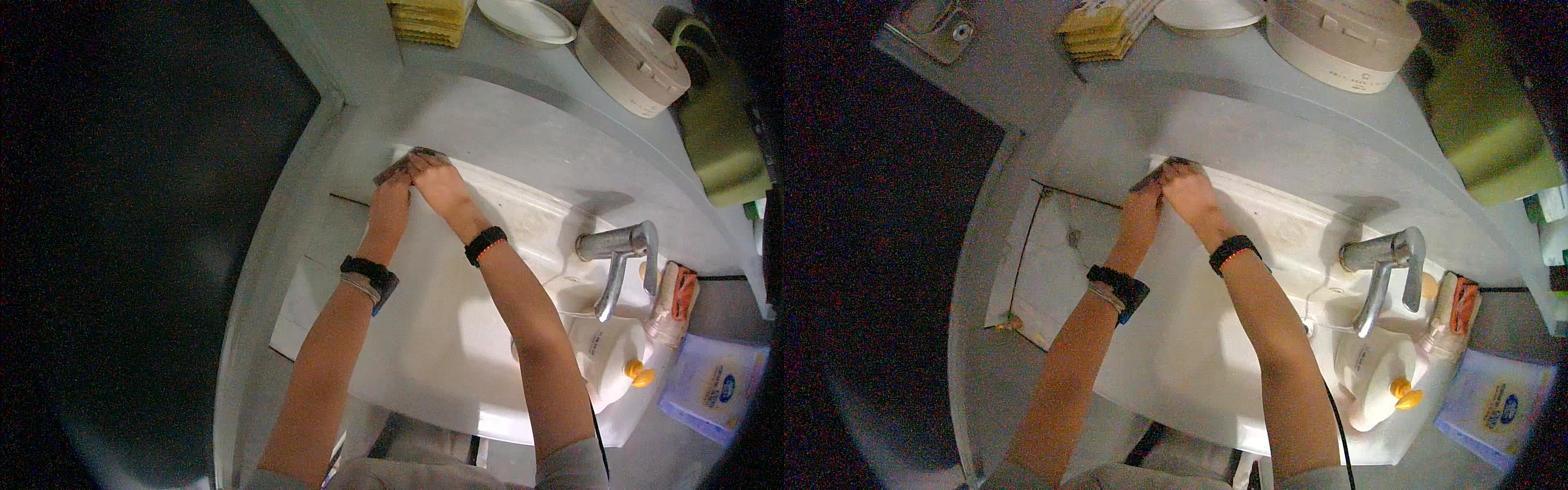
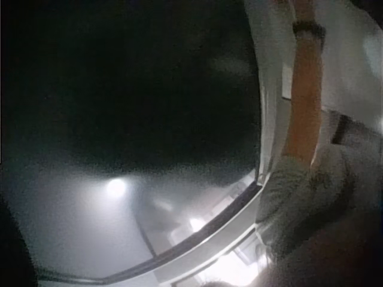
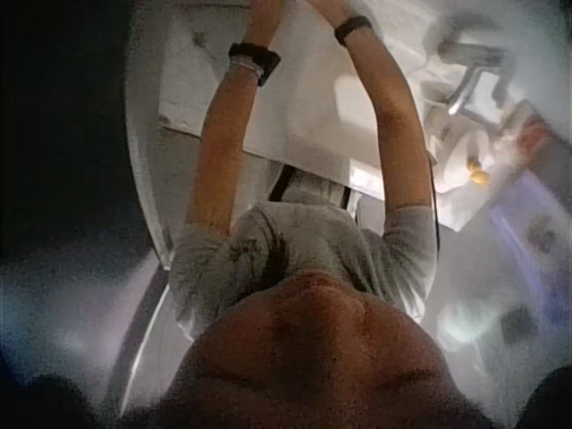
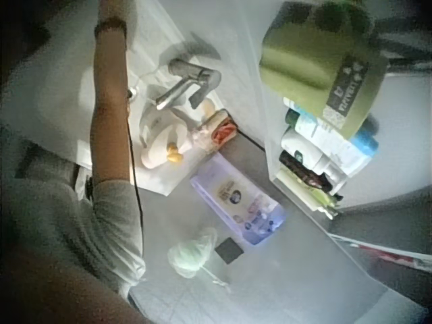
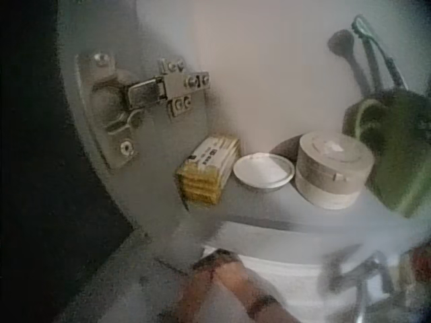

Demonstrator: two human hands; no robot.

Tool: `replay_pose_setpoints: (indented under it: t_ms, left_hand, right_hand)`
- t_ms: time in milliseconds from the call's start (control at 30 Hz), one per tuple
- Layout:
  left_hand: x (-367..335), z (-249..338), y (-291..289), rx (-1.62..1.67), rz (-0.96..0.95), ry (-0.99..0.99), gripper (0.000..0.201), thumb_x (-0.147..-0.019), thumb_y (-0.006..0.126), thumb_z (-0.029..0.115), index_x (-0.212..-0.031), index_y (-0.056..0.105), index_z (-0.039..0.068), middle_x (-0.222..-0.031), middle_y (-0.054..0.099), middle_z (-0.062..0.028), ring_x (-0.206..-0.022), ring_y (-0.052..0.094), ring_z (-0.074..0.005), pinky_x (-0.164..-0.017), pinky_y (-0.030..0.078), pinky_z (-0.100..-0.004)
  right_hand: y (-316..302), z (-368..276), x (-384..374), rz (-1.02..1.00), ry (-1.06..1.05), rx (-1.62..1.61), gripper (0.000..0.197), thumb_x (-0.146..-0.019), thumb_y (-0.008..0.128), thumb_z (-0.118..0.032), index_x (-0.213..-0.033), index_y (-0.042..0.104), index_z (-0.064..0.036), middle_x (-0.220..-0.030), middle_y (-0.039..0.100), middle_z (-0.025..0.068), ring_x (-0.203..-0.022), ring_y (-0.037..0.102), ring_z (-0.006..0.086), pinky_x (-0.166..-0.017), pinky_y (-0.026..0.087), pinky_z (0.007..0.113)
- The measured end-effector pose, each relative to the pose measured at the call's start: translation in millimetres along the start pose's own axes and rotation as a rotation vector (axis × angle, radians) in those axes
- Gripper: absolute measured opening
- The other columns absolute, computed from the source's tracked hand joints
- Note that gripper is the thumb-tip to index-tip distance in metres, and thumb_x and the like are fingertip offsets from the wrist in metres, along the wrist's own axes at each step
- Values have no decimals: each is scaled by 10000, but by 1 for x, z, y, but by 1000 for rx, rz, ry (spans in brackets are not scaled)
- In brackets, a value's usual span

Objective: The person cleans the edges and basin of a bathroom sink using a small cloth.

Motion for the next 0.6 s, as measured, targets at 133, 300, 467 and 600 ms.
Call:
replay_pose_setpoints:
  t_ms: [133,300,467,600]
  left_hand:
    - [5,16,0,42,24,50,258,-722,501,-39,-972,531,19,-941,574,-187,-847,553,-368,-710,464,-446]
    - [14,22,0,70,17,58,352,-721,491,-39,-1055,520,69,-914,576,-204,-822,544,-400,-684,457,-469]
    - [20,37,-2,36,-53,49,241,-720,494,-46,-945,535,28,-919,577,-170,-829,557,-354,-700,465,-437]
    - [30,42,-5,72,-1,75,216,-709,506,-50,-912,546,12,-919,573,-158,-843,557,-339,-702,472,-416]
  right_hand:
    - [-5,3,16,-21,24,81,275,-724,510,-84,-977,594,-21,-1093,562,95,-1017,532,213,-859,444,302]
    - [-13,0,30,45,6,92,272,-741,508,-112,-986,590,-26,-1076,568,101,-1005,537,210,-853,443,302]
    - [-16,7,42,14,118,43,213,-745,508,-110,-929,590,-40,-1023,585,86,-905,579,210,-759,487,296]
    - [-19,10,48,-84,183,-5,213,-744,510,-86,-939,581,-39,-1048,580,81,-936,570,209,-763,487,293]
Point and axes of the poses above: each hand's wrist, its own x-axis away from the middle knuckle, its own y-axis out of the palm, z = x × y, the point moved 10 cm from there along -x, towards the middle knuckle
